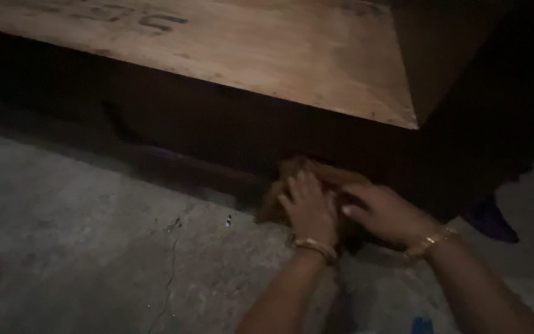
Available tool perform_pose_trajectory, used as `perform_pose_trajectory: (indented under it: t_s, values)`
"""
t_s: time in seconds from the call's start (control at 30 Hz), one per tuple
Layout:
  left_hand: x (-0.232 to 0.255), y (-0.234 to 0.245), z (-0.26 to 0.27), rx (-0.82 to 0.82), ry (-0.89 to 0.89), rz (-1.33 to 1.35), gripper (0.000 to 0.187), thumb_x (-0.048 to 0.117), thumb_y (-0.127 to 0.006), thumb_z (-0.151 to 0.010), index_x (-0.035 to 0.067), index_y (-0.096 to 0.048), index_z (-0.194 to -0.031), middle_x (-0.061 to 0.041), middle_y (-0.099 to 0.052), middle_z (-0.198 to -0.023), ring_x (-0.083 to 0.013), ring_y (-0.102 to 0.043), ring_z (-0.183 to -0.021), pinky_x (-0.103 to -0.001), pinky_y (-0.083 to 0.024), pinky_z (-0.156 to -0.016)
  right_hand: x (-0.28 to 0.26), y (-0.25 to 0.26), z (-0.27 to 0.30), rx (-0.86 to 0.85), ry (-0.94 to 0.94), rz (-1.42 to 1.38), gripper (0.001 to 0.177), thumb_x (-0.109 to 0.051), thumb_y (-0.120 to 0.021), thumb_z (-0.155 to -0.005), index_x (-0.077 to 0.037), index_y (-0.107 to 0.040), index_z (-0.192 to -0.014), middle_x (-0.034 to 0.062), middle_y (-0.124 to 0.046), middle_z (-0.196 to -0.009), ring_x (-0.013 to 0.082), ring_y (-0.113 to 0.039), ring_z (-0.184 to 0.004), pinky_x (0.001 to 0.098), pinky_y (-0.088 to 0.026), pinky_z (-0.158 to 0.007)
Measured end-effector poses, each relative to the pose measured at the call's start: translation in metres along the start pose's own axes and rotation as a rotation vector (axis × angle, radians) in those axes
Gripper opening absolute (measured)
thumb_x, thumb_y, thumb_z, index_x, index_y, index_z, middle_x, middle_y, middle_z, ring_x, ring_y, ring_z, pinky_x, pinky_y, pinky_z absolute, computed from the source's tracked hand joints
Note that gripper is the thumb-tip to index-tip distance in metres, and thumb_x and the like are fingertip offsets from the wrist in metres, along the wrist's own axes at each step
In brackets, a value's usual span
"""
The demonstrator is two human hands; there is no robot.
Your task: The person cleans the wooden frame of a large piece of furniture, spraying liquid from a bottle onto the surface and wiping it down with a brown cloth, including the side panels and lower edges.
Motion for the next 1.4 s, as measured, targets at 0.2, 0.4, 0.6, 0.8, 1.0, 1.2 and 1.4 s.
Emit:
perform_pose_trajectory:
  t_s: [0.2, 0.4, 0.6, 0.8, 1.0, 1.2, 1.4]
  values:
    - [0.035, -0.014, 0.006, -0.028, -0.013, 0.197, 0.083, 0.046, -0.047, -0.103, -0.004, -0.013, -0.159, -0.020, -0.015, -0.167, -0.0369, -0.011, -0.153, -0.061, -0.007, -0.119, 0.036, 0.005, 0.056, -0.120, -0.179, -0.230, 0.062, -0.048, -0.060, -0.092, -0.021, -0.056, -0.148, 0.0047, -0.058, -0.140, 0.0203, -0.060, -0.128, 0.0392, -0.052, -0.105]
    - [-0.007, -0.005, 0.004, -0.178, -0.099, -0.116, 0.080, 0.052, -0.051, -0.097, 0.009, -0.024, -0.159, -0.010, -0.021, -0.167, -0.0351, -0.008, -0.155, -0.069, -0.019, -0.115, 0.077, -0.027, 0.109, -0.490, -0.449, -0.203, 0.066, -0.056, -0.056, -0.095, -0.030, -0.043, -0.154, -0.0008, -0.051, -0.153, 0.0145, -0.052, -0.142, 0.0374, -0.046, -0.115]
    - [-0.023, -0.017, 0.022, -0.266, -0.020, -0.314, 0.073, 0.036, -0.054, -0.098, 0.005, -0.026, -0.158, -0.012, -0.007, -0.171, -0.0388, 0.002, -0.156, -0.066, -0.019, -0.116, 0.154, -0.058, 0.122, -0.427, -0.331, -0.172, 0.069, -0.033, -0.058, -0.091, -0.024, -0.042, -0.157, 0.0076, -0.047, -0.158, 0.0227, -0.049, -0.143, 0.0387, -0.049, -0.113]
    - [-0.014, 0.002, 0.006, -0.110, 0.504, 0.590, 0.074, 0.022, -0.040, -0.093, 0.012, -0.015, -0.162, -0.003, -0.003, -0.172, -0.0290, -0.006, -0.154, -0.047, -0.016, -0.120, 0.150, -0.121, 0.187, -0.676, -0.326, -0.365, 0.133, -0.032, -0.091, -0.072, -0.020, 0.006, -0.162, 0.0129, -0.025, -0.167, 0.0249, -0.034, -0.153, 0.0397, -0.035, -0.125]
    - [0.019, 0.084, 0.030, -0.154, 0.698, 1.268, 0.052, 0.037, -0.026, -0.105, 0.019, -0.025, -0.154, 0.000, -0.022, -0.160, -0.0239, -0.029, -0.141, -0.041, -0.024, -0.119, 0.165, -0.189, 0.140, -0.030, -0.190, -0.684, 0.101, -0.043, -0.081, -0.075, -0.013, -0.030, -0.157, 0.0119, -0.052, -0.150, 0.0260, -0.054, -0.136, 0.0397, -0.045, -0.112]
    - [-0.039, 0.167, 0.025, -0.053, 0.635, 1.148, 0.049, 0.041, -0.033, -0.106, 0.009, -0.046, -0.140, -0.009, -0.046, -0.142, -0.0265, -0.049, -0.122, -0.043, -0.039, -0.106, 0.176, -0.220, 0.105, 0.556, -0.264, -0.514, 0.100, -0.035, -0.083, -0.073, -0.010, -0.034, -0.156, 0.0117, -0.067, -0.128, 0.0252, -0.066, -0.114, 0.0374, -0.051, -0.099]
    - [-0.133, 0.190, 0.014, 0.009, 0.748, 0.889, 0.057, 0.046, -0.041, -0.107, -0.001, -0.066, -0.126, -0.018, -0.070, -0.124, -0.0291, -0.069, -0.103, -0.045, -0.055, -0.094, 0.085, -0.172, 0.088, 0.550, -0.263, -0.804, 0.064, -0.028, -0.079, -0.079, -0.006, -0.054, -0.134, 0.0096, -0.069, -0.108, 0.0270, -0.068, -0.098, 0.0402, -0.055, -0.085]
Point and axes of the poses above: each hand's wrist, its own z-axis away from the middle knuckle, its own y-axis out of the back of the hand, x = y × z, the point moved 6 cm from there along -z, towards the middle knuckle
